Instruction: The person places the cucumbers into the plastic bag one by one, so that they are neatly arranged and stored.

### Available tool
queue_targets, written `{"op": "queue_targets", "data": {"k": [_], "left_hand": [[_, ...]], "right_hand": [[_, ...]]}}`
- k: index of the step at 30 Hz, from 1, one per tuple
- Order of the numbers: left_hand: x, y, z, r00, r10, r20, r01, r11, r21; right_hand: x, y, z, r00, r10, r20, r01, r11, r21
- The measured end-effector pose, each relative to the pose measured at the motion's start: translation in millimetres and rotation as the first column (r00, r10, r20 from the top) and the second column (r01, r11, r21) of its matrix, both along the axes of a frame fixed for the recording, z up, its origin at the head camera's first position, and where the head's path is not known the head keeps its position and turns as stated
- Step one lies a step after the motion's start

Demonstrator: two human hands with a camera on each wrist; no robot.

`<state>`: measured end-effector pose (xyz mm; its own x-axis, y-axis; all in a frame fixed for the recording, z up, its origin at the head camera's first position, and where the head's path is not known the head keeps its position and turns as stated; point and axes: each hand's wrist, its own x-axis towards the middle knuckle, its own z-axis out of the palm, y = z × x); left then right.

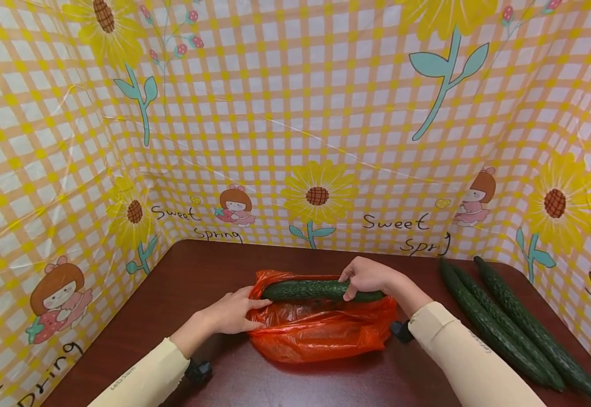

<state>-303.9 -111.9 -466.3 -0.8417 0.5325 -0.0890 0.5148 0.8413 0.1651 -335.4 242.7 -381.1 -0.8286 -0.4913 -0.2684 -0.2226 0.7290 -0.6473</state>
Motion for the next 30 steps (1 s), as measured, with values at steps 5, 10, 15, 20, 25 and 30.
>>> {"op": "queue_targets", "data": {"k": [5, 10, 15, 20, 25, 30], "left_hand": [[0.4, 0.7, 1.9, 1.0, -0.001, -0.003, 0.001, 1.0, -0.002], [0.8, 0.9, 2.7, 1.0, 0.004, 0.009, -0.004, 1.0, -0.004], [1.2, 0.7, 1.2, 1.0, 0.005, 0.014, -0.005, 1.0, -0.009], [1.2, -0.1, -1.3, 1.0, 0.006, 0.014, -0.006, 1.0, -0.011], [0.5, -0.6, -1.7, 1.0, 0.002, 0.001, -0.002, 1.0, -0.004], [0.6, -0.8, -2.0, 1.0, -0.006, -0.006, 0.006, 1.0, 0.004]], "right_hand": [[-5.7, 0.2, -4.8, 1.0, 0.001, -0.012, -0.002, 1.0, -0.013], [-5.8, 1.4, -11.6, 0.999, 0.019, -0.049, -0.019, 1.0, -0.006], [-3.1, -0.1, -21.8, 0.99, 0.042, -0.135, -0.035, 0.998, 0.054], [-0.5, -4.4, -32.5, 0.975, 0.066, -0.21, -0.041, 0.991, 0.124], [3.8, -6.5, -39.1, 0.96, 0.062, -0.275, -0.008, 0.981, 0.193], [7.6, -5.1, -45.0, 0.954, 0.049, -0.296, 0.008, 0.982, 0.188]]}}
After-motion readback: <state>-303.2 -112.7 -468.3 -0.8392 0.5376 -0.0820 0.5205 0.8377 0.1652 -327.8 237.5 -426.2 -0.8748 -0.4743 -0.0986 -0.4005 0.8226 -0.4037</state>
